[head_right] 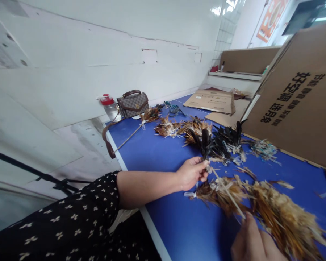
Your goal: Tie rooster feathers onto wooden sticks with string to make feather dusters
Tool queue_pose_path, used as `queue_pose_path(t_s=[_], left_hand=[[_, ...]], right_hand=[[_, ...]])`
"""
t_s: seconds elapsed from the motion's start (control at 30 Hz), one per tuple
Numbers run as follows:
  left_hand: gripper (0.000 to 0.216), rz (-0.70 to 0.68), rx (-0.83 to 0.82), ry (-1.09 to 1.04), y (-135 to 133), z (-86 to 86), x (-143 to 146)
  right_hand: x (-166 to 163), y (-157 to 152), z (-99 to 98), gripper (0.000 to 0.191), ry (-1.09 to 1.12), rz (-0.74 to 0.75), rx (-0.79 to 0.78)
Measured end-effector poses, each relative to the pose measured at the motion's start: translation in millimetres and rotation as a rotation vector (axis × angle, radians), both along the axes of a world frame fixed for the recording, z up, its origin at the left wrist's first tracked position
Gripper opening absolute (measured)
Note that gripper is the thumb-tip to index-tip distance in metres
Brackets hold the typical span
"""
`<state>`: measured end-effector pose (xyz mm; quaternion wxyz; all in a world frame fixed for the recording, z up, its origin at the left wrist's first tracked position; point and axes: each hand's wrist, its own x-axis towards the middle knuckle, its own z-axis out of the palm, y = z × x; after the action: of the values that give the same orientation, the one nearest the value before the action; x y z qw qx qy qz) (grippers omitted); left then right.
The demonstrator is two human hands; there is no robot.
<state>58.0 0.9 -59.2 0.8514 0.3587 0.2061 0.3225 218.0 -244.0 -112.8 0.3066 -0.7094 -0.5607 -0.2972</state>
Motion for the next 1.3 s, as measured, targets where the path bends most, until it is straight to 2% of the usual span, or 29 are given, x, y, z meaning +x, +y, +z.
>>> queue_pose_path(t_s=[0.13,0.23,0.3,0.43,0.63,0.87,0.97,1.07,1.13,1.2,1.27,1.3], left_hand=[[0.048,-0.054,-0.025,-0.024,-3.0,4.7,0.1],[0.031,-0.063,-0.072,-0.012,-3.0,9.8,-0.4],[0.026,-0.037,-0.11,0.007,-2.9,11.1,0.7],[0.031,-0.013,-0.186,-0.016,-3.9,6.9,7.0],[0.026,-0.063,-0.248,-0.044,-1.4,1.1,15.0],[0.029,-0.002,-0.262,0.091,13.2,9.8,14.9],[0.024,0.002,-0.294,0.089,17.6,13.7,14.3],[0.018,-0.07,-0.34,0.055,20.0,15.9,14.3],[0.018,-0.094,-0.355,0.061,20.9,15.5,15.5],[0.019,-0.089,-0.336,0.078,21.8,13.7,17.5],[0.018,-0.079,-0.299,0.095,22.7,11.0,19.7],[0.018,-0.074,-0.283,0.101,23.1,9.6,20.7]], right_hand=[[-39.4,5.5,29.2,0.055,-0.268,-0.138,-0.158],[-53.7,8.1,46.0,0.06,-0.32,-0.174,-0.227],[-52.9,7.9,52.8,0.056,-0.27,-0.155,-0.309],[-40.8,7.1,57.0,0.047,-0.161,-0.052,-0.523],[-38.9,19.2,58.9,0.048,-0.023,-0.04,-0.617],[-69.6,55.7,72.9,0.052,0.125,0.051,-0.661],[-77.8,70.4,84.8,0.05,0.155,0.138,-0.682],[-65.7,86.9,106.4,0.047,0.192,0.163,-0.8],[-43.2,103.5,121.9,0.046,0.173,0.072,-0.821],[-12.6,125.9,132.6,0.048,0.086,-0.116,-0.813],[18.9,151.6,134.7,0.047,0.058,-0.323,-0.758],[32.7,164.4,132.3,0.046,0.081,-0.394,-0.779]])
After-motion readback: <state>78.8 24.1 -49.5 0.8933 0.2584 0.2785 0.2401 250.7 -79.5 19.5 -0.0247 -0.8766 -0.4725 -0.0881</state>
